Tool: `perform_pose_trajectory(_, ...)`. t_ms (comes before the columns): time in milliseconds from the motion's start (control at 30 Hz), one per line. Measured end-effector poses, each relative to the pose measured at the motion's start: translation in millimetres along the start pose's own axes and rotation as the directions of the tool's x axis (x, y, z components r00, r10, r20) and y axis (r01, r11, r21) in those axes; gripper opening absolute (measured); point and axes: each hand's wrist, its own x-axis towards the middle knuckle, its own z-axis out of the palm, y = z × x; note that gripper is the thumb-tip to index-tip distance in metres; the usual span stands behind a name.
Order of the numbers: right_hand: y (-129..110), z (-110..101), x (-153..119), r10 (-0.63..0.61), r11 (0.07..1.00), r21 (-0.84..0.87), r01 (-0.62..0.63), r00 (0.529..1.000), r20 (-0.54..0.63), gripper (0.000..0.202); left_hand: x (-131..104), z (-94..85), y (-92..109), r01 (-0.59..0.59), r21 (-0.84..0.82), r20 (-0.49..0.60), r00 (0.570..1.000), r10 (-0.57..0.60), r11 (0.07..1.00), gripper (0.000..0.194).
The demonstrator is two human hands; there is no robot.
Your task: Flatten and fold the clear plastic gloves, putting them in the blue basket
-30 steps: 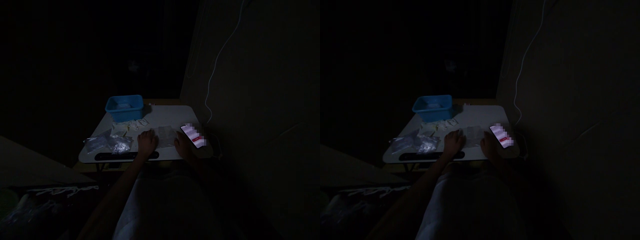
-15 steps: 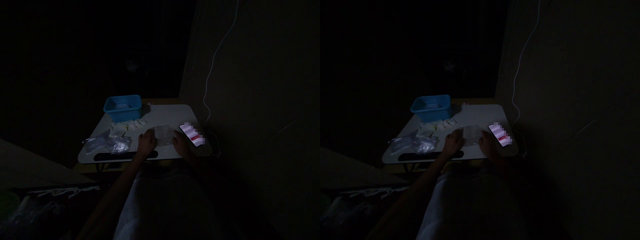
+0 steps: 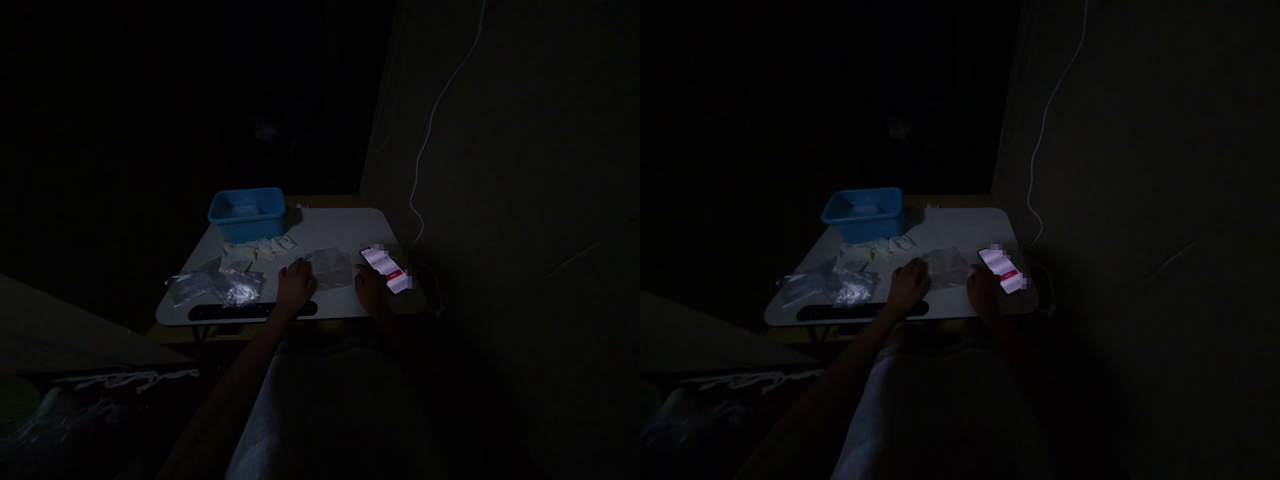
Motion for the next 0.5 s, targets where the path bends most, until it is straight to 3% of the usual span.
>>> perform_pose_trajectory(233,-4,0,-1,-0.047,0.996,-0.078,0.047,0.999,0.006,0.036,-1,-0.9,1,-0.008,0.01,-0.014,1.0,0.008,1.0,0.035)
perform_pose_trajectory(500,-19,-6,20,-0.129,0.928,-0.337,0.162,0.985,0.118,0.028,0,0.8,1,-0.015,0.023,-0.017,1.0,0.015,1.0,0.036)
